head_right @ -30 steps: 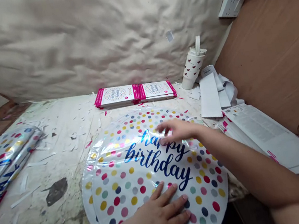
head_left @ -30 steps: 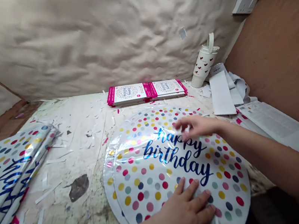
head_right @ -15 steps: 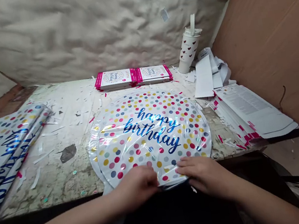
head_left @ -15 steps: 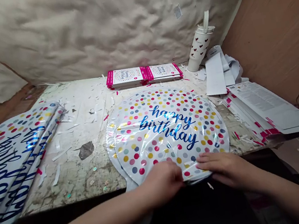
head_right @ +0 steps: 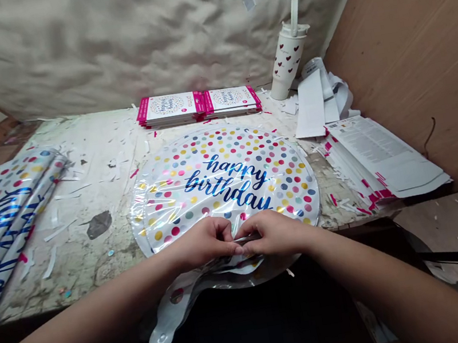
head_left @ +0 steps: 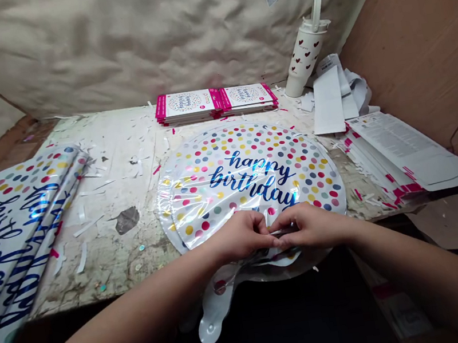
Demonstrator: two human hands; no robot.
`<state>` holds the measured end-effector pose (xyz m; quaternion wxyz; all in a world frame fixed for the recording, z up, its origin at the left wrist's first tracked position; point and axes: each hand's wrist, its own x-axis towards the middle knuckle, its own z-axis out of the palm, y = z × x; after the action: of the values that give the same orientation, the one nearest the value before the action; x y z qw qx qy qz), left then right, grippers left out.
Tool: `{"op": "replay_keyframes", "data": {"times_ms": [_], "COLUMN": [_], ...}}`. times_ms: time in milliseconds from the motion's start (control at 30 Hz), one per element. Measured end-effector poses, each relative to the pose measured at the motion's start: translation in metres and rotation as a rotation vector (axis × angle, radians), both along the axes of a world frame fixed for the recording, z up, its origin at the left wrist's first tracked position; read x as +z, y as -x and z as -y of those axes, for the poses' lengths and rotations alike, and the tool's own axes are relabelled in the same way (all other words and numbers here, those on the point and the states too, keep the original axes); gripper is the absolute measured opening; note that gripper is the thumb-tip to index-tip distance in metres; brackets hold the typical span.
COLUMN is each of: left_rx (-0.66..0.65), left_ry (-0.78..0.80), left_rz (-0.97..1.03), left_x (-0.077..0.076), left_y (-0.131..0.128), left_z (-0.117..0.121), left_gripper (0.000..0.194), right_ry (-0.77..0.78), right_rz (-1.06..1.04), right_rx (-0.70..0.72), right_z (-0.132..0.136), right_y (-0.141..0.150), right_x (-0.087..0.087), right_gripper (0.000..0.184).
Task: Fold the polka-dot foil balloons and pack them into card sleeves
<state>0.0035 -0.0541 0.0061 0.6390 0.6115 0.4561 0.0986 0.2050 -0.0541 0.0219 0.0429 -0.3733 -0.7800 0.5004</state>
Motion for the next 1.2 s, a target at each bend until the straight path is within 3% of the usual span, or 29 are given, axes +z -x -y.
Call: {"op": "replay_keyframes", "data": {"times_ms": [100,167,300,433,500,567,633,700,800,867,933,1033,1133,1200], "left_rx": [-0.061,-0.121,-0.124,-0.144,-0.134,-0.043,0.017,-0.029,-0.249,-0.335,-0.357,-0.402,-0.409,-0.423], "left_ry": [-0.015,-0.093,-0.451,-0.759,-0.866,-1.003,-1.114,-1.128,-0.973,-0.881,-0.876,-0.981,-1.054,-1.034], "left_rz": [-0.015,-0.055,-0.229,-0.511,-0.689,-0.738,-0.650,-0.528,-0.397,-0.343,-0.307,-0.289,-0.422,-0.507], "left_x": [0.003,0.008,0.017,0.021,0.023,0.027,0.028,0.023,0.005,-0.008,-0.016,-0.019,-0.014,-0.009], "left_y": [-0.001,-0.003,0.004,0.055,0.089,0.114,0.125,0.123,0.114,0.112,0.114,0.120,0.127,0.134], "left_z": [-0.003,-0.004,0.013,0.048,0.057,0.055,0.044,0.029,0.012,0.007,0.006,0.006,-0.001,-0.011], "left_gripper": [0.033,0.028,0.007,0.039,0.044,0.051,0.066,0.069,0.047,0.040,0.039,0.042,0.055,0.064], "right_ry": [0.090,0.048,-0.150,-0.188,-0.200,-0.239,-0.304,-0.404,-0.675,-0.860,-0.949,-0.984,-0.898,-0.709], "right_rz": [0.018,0.073,0.132,0.043,0.000,-0.046,-0.090,-0.114,-0.031,0.129,0.333,0.540,0.489,0.376], "right_rx": [0.007,0.020,-0.036,-0.193,-0.282,-0.347,-0.339,-0.227,-0.027,-0.060,-0.227,-0.420,-0.301,-0.195], "right_z": [-0.004,-0.006,-0.006,-0.004,-0.002,0.004,0.014,0.028,0.044,0.046,0.040,0.020,0.000,-0.012], "right_y": [0.000,0.004,0.009,0.000,-0.008,-0.013,-0.014,-0.012,-0.017,-0.033,-0.058,-0.095,-0.117,-0.124], "right_x": [0.004,0.005,0.007,0.013,0.019,0.024,0.025,0.018,-0.009,-0.030,-0.047,-0.056,-0.052,-0.046], "right_gripper": [0.031,0.030,0.019,0.019,0.020,0.021,0.018,0.014,0.044,0.059,0.060,0.052,0.049,0.047]}}
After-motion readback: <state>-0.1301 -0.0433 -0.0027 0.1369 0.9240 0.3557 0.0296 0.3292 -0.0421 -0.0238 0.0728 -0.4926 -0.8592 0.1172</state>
